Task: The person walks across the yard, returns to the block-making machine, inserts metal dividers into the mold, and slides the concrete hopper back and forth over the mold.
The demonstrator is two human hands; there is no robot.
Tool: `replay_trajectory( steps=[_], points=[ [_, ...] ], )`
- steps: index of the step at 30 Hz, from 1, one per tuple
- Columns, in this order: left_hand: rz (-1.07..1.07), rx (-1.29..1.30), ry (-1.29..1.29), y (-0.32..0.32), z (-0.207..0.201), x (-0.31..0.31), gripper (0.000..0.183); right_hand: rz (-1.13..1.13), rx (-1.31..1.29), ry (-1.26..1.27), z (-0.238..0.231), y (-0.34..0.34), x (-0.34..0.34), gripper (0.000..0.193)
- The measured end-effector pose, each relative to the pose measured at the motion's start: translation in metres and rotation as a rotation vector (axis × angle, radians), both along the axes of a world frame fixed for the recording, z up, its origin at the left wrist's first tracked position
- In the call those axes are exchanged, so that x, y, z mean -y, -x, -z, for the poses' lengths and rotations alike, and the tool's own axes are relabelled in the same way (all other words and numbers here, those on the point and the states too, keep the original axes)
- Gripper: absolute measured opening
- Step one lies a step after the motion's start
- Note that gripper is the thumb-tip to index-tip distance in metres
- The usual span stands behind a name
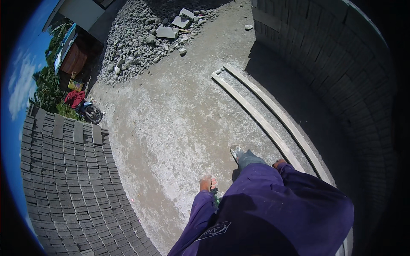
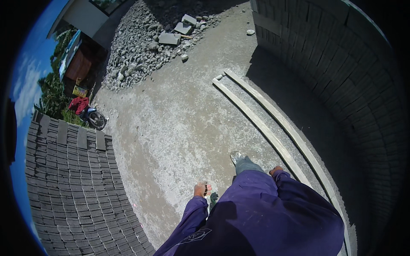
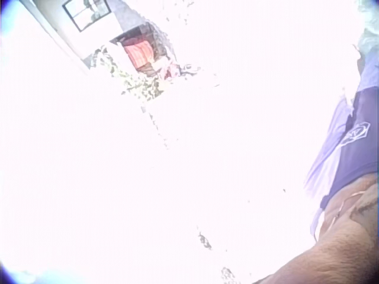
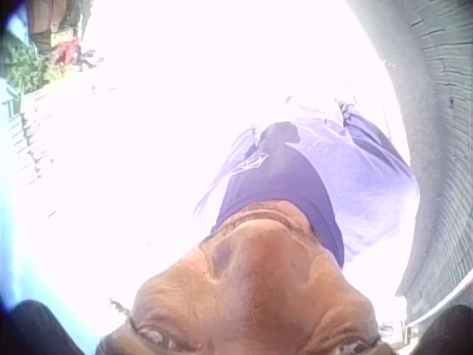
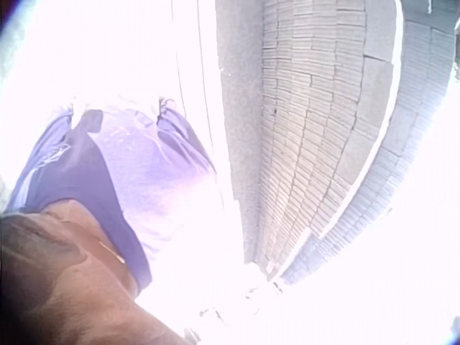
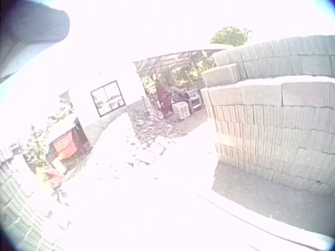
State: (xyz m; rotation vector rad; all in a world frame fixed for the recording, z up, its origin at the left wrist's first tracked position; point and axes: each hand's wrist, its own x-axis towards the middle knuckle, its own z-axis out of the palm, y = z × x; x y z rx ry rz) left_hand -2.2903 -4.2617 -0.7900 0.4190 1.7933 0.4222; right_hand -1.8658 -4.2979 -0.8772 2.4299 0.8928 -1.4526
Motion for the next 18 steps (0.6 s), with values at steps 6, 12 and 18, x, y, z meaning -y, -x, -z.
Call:
replay_trajectory(
  steps=[6, 12, 18],
  points=[
    [-0.348, 0.094, 0.015, 0.07, -0.015, -0.102, 0.03, -0.057, -0.216, -0.361, -0.047, 0.076, -0.317, 0.031],
    [0.877, -0.591, 0.103, 0.154, 0.015, -0.204, 0.036, -0.178, -0.133, -0.578, -0.064, 0.154, -0.573, 0.03],
    [1.02, -0.793, -0.472, 0.225, 0.05, -0.424, 0.019, -0.023, -0.185, -0.275, -0.043, 0.152, -0.665, 0.029]
  ],
)
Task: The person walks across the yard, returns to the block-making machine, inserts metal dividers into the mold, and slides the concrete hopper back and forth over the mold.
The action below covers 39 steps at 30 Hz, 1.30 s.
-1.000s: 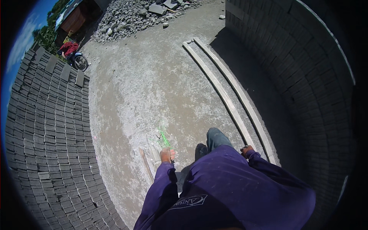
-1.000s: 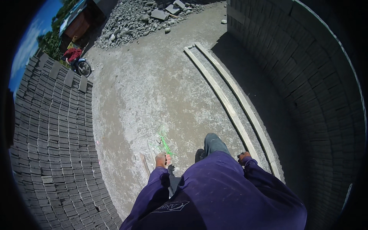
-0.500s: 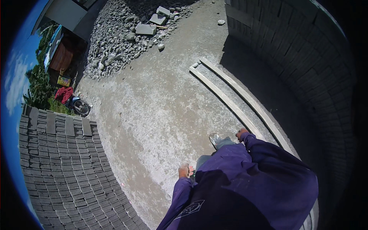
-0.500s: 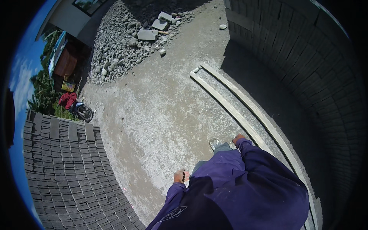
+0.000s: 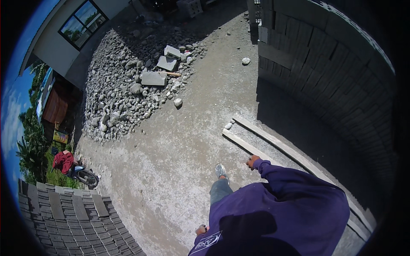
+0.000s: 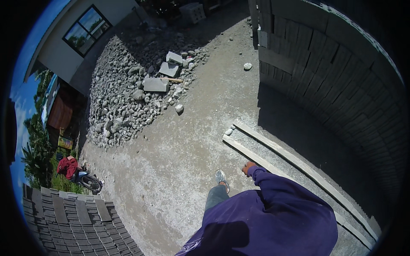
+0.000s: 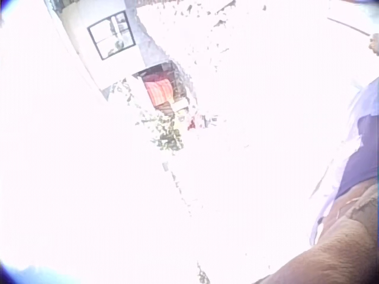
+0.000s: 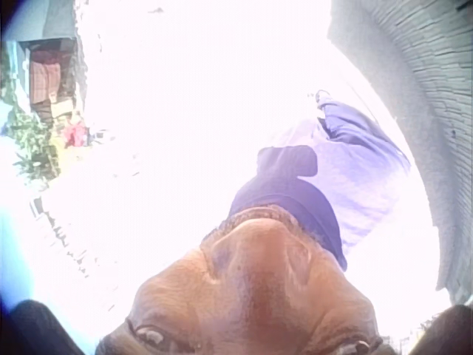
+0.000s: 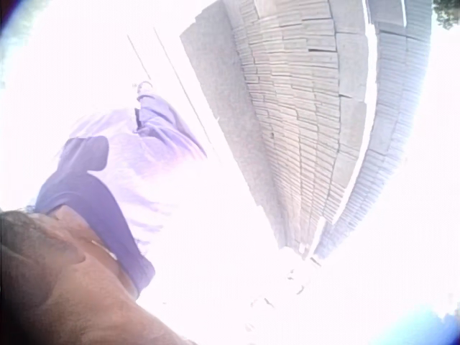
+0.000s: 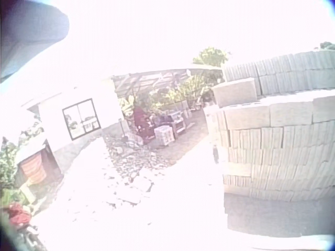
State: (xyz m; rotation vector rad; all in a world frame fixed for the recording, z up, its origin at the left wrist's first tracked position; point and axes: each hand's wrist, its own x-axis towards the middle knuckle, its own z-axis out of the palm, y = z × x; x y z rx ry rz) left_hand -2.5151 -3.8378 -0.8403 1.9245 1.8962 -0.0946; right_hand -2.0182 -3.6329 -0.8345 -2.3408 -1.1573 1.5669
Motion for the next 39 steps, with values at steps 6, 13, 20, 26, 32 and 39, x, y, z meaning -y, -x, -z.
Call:
replay_trajectory(
  steps=[6, 13, 20, 26, 32, 39],
  points=[
    [-0.992, 0.77, 0.369, -0.011, -0.031, -0.385, 0.03, 0.443, -0.043, 0.178, -0.006, -0.034, -0.029, 0.023],
    [-0.597, 0.834, 0.244, -0.142, -0.089, -0.73, 0.03, 0.727, -0.062, 0.276, -0.019, -0.047, -0.152, 0.024],
    [-0.511, 0.627, 0.644, -0.268, -0.029, -0.887, 0.025, 0.592, 0.085, 0.298, 0.033, -0.102, -0.339, 0.03],
    [-0.418, 0.389, 0.872, -0.321, -0.005, -1.0, 0.043, 0.841, -0.013, 0.004, -0.006, -0.208, -0.579, 0.035],
    [0.171, 0.279, 0.935, -0.454, 0.019, -1.182, 0.041, 0.855, 0.19, -0.278, -0.058, -0.29, -0.719, 0.033],
    [-0.163, 0.506, 0.941, -0.639, 0.035, -1.401, 0.038, 1.199, 0.057, 0.133, 0.0, -0.322, -0.782, 0.039]
  ],
)
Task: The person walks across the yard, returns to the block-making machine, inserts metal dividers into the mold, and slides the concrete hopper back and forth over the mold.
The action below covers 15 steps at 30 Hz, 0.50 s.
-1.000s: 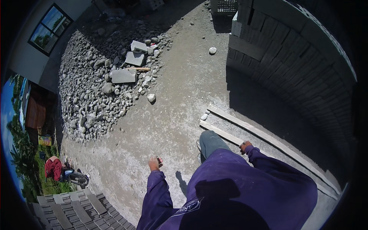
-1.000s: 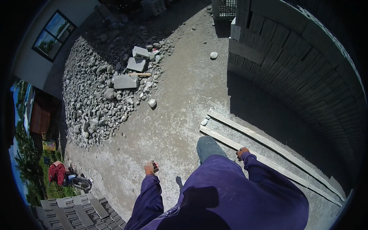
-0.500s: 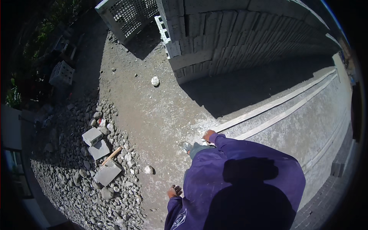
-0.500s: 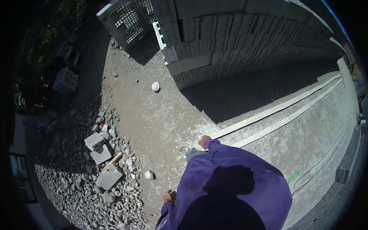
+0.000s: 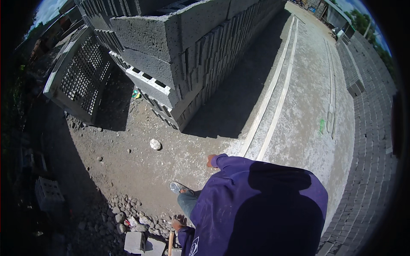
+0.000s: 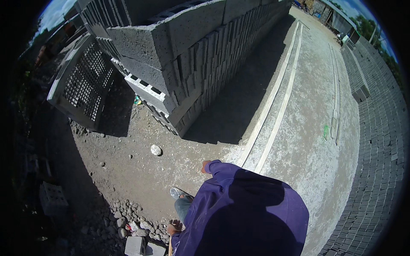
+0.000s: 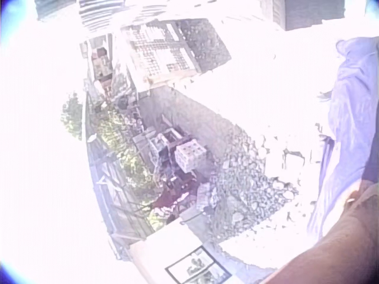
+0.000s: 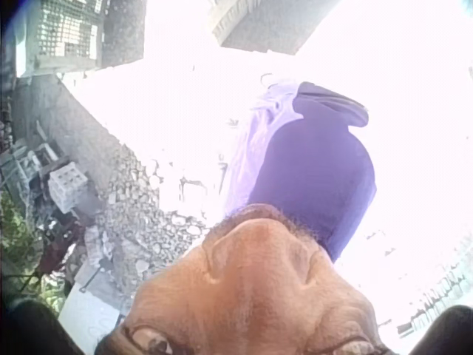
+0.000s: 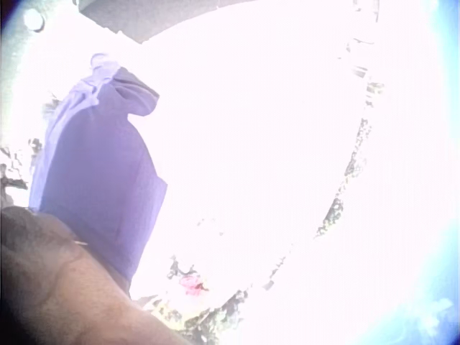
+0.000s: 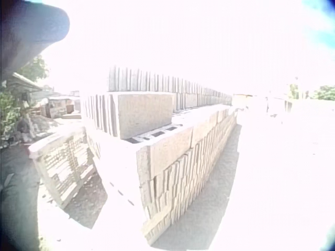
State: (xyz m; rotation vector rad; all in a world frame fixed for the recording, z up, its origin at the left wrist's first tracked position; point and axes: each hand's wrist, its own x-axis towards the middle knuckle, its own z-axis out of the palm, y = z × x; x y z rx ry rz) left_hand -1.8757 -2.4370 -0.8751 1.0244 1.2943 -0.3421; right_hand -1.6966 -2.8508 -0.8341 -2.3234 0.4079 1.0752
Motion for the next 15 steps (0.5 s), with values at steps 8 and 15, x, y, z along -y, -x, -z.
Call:
replay_trajectory(
  steps=[8, 15],
  points=[
    [0.172, 0.107, -0.114, -0.143, -0.039, -0.194, 0.036, 0.181, 0.567, 0.104, -0.025, -0.095, -0.077, 0.019],
    [-0.252, 0.089, -0.241, -0.124, -0.033, -0.265, 0.027, -0.114, 0.287, 0.102, -0.038, -0.202, -0.172, 0.025]
  ],
)
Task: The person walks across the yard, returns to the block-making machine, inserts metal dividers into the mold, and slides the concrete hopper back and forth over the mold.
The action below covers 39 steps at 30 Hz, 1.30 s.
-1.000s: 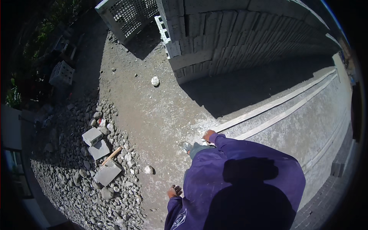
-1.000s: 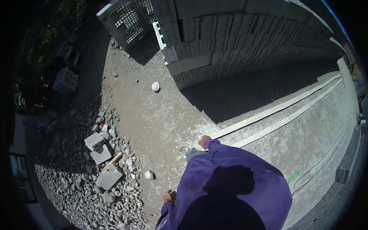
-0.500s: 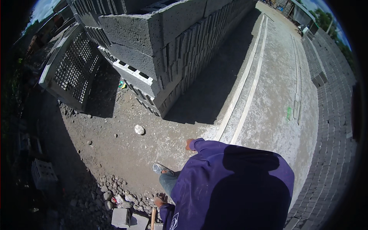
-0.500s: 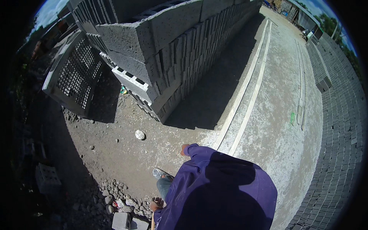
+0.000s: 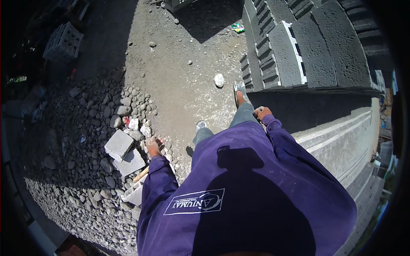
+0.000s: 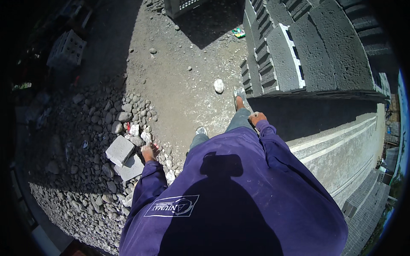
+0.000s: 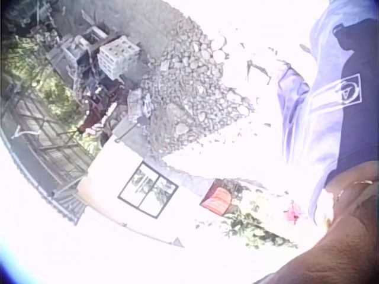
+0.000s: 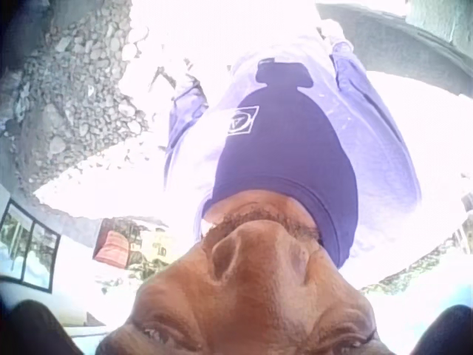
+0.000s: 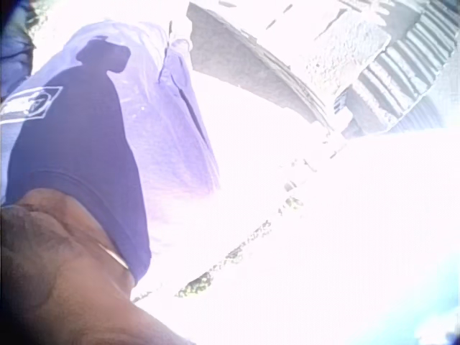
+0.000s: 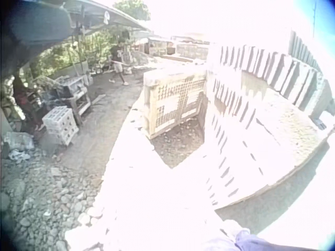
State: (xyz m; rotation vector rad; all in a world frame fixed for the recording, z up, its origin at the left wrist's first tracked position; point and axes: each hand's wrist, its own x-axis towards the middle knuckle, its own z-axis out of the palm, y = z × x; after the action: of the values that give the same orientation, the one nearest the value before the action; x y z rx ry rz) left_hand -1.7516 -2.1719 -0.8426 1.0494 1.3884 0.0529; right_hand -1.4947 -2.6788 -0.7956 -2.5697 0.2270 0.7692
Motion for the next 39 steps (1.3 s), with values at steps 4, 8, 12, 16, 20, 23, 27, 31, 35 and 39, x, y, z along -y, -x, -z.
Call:
replay_trajectory(
  steps=[4, 8, 12, 16, 20, 23, 27, 31, 35, 39],
  points=[
    [-0.113, -0.089, 0.148, 0.024, 0.024, 0.017, 0.026, 0.087, -0.064, -0.243, 0.008, -0.055, -0.062, 0.025],
    [0.054, -0.136, 0.253, 0.015, 0.042, 0.052, 0.023, -0.088, -0.004, -0.244, 0.008, -0.119, -0.103, 0.019],
    [0.129, -0.365, 0.394, -0.036, 0.059, 0.063, 0.022, 0.053, -0.143, -0.423, -0.018, -0.18, -0.148, 0.018],
    [-0.04, -0.106, 0.132, -0.161, 0.026, 0.03, 0.024, 0.033, -0.302, -0.337, 0.008, -0.232, -0.155, 0.019],
    [-0.065, -0.032, 0.055, -0.267, -0.027, -0.008, 0.027, -0.157, -0.223, 0.211, 0.069, -0.305, -0.149, 0.025],
    [-0.077, -0.062, 0.042, -0.292, -0.032, -0.033, 0.029, -0.126, -0.339, -0.006, 0.034, -0.353, -0.239, 0.022],
    [-0.158, -0.094, 0.024, -0.321, -0.048, -0.062, 0.026, -0.155, -0.458, -0.215, 0.021, -0.414, -0.322, 0.02],
    [-0.216, -0.178, 0.134, -0.324, -0.035, -0.093, 0.025, -0.178, -0.402, -0.216, 0.023, -0.477, -0.415, 0.022],
    [-0.263, -0.304, 0.24, -0.334, -0.018, -0.135, 0.026, -0.252, -0.374, -0.178, 0.031, -0.527, -0.496, 0.02],
    [0.397, -0.476, -0.117, -0.335, 0.002, -0.209, 0.026, -0.219, -0.407, -0.209, 0.017, -0.546, -0.571, 0.016]
  ],
)
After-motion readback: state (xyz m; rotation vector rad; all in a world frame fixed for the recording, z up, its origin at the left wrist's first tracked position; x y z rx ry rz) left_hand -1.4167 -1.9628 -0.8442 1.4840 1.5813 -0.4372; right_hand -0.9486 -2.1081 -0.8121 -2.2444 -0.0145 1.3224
